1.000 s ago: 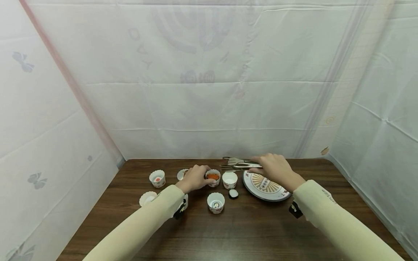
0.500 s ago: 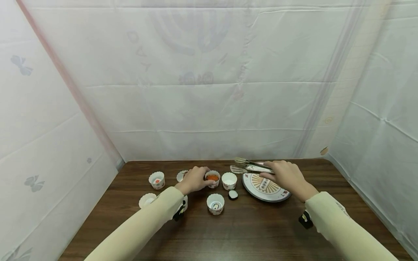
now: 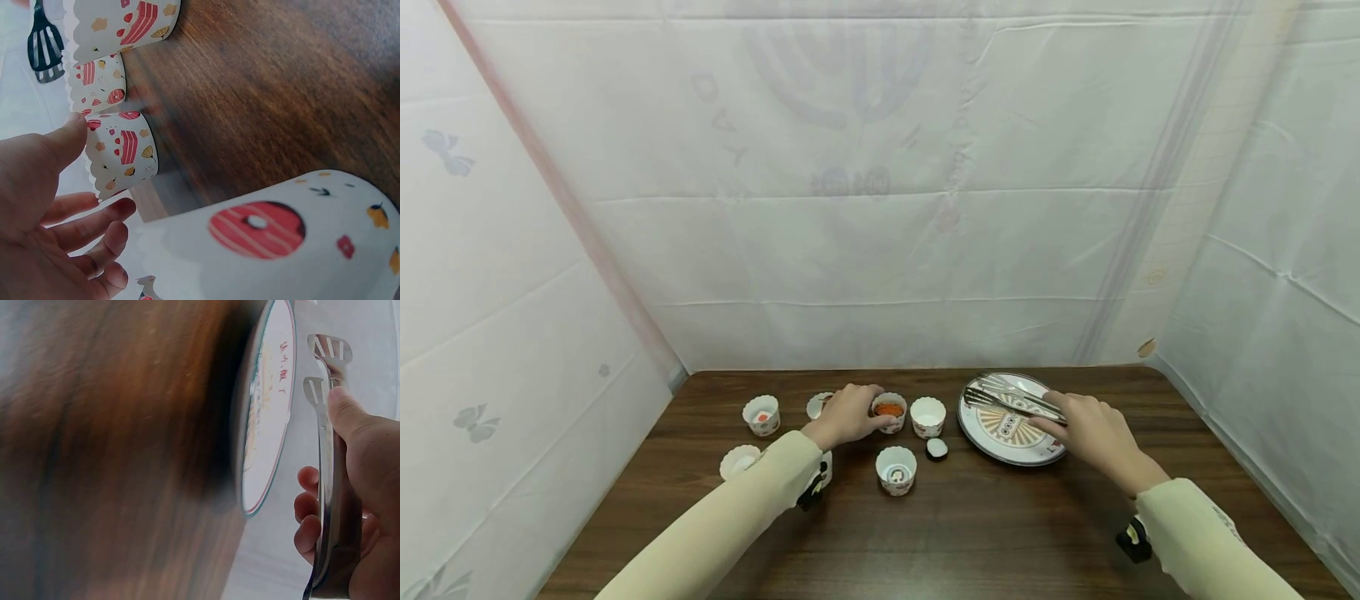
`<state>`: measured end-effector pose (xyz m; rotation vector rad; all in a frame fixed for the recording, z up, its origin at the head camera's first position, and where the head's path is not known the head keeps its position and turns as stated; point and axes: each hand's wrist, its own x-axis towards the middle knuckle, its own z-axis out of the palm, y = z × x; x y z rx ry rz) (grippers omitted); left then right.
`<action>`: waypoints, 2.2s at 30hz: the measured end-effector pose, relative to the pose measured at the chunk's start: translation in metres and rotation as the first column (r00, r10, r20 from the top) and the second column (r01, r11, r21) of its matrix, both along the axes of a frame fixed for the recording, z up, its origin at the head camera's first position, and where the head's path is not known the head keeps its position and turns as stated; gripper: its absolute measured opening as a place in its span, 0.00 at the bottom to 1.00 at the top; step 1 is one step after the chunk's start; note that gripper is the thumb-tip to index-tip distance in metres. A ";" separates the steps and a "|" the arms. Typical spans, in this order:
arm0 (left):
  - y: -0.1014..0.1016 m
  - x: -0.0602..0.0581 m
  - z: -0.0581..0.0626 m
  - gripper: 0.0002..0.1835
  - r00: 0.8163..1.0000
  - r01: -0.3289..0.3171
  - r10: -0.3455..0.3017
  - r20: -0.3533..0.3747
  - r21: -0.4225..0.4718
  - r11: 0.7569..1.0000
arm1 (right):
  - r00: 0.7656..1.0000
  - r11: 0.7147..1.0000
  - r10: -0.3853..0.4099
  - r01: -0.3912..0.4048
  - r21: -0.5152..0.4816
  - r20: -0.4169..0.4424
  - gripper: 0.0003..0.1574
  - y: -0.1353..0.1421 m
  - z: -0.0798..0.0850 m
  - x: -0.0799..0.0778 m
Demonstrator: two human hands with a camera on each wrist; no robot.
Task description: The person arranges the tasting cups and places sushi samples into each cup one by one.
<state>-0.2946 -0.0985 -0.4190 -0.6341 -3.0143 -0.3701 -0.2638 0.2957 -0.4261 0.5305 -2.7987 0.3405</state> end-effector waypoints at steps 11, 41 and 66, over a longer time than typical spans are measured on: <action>0.001 0.000 0.001 0.28 1.000 0.002 -0.002 0.002 0.008 1.000 | 0.998 0.998 -0.055 0.055 -0.034 0.027 0.38 0.021 -0.015 0.014; 0.000 -0.003 -0.001 0.27 1.000 -0.003 0.003 0.016 0.014 1.000 | 0.962 0.979 -0.190 0.201 -0.036 0.197 0.39 0.049 -0.031 0.046; 0.002 0.011 0.013 0.34 0.989 0.022 -0.014 -0.150 0.050 0.998 | 0.939 0.974 -0.214 0.226 -0.016 0.268 0.48 0.052 -0.030 0.047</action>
